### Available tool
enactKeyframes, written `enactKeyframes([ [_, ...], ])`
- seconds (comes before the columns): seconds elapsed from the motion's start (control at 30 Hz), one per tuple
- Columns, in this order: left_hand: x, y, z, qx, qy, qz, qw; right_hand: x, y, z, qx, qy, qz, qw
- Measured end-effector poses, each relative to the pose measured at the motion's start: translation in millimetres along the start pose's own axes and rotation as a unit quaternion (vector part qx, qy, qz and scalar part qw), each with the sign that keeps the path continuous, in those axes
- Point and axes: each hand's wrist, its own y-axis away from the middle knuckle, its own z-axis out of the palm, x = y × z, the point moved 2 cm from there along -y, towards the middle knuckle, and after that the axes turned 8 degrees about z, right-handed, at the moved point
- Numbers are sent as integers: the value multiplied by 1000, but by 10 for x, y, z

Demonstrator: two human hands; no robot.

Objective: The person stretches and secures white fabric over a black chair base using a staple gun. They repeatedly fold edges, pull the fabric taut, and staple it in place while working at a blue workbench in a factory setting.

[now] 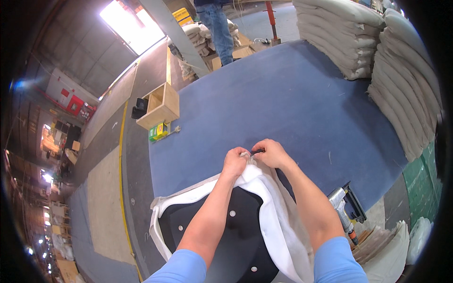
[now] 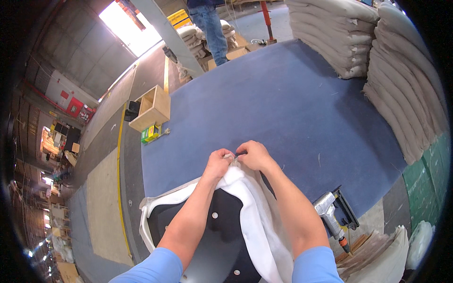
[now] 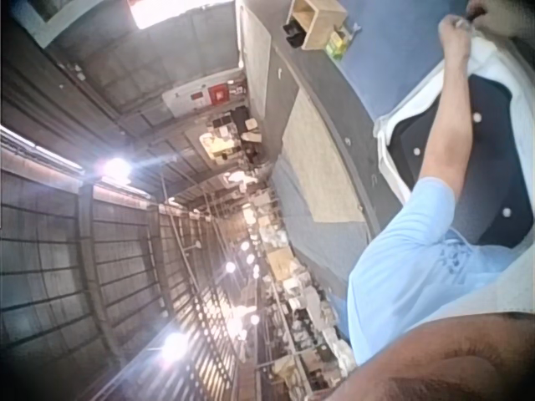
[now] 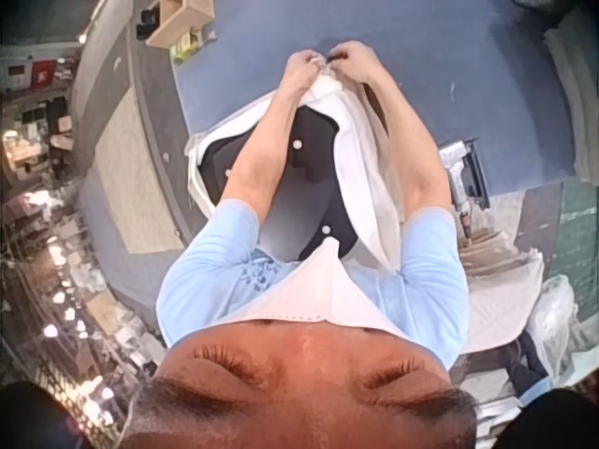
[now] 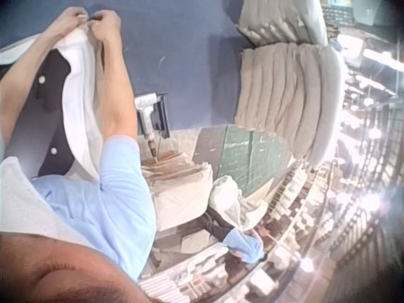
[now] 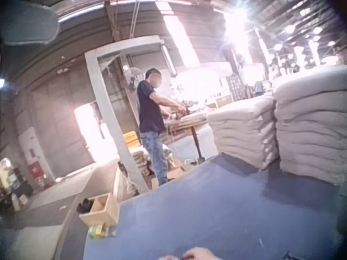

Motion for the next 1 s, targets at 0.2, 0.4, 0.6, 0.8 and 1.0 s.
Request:
enactKeyframes([
  [0.2, -71, 4, 3, 1, 7, -17, 1000, 21, -166, 53, -73, 11, 38, 997],
  [0.4, -42, -1, 11, 4, 5, -7, 1000, 2, -166, 27, -82, 1, 55, 995],
  [0.6, 28, 23, -2, 5, -10, -5, 1000, -43, -132, 12, -83, -26, 91, 992],
  [0.8, 30, 26, -14, 1, -2, -14, 1000, -75, -131, 23, -75, -15, 85, 993],
  [1.0, 44, 31, -8, 2, -1, -12, 1000, -51, -143, 15, -87, -46, 109, 989],
])
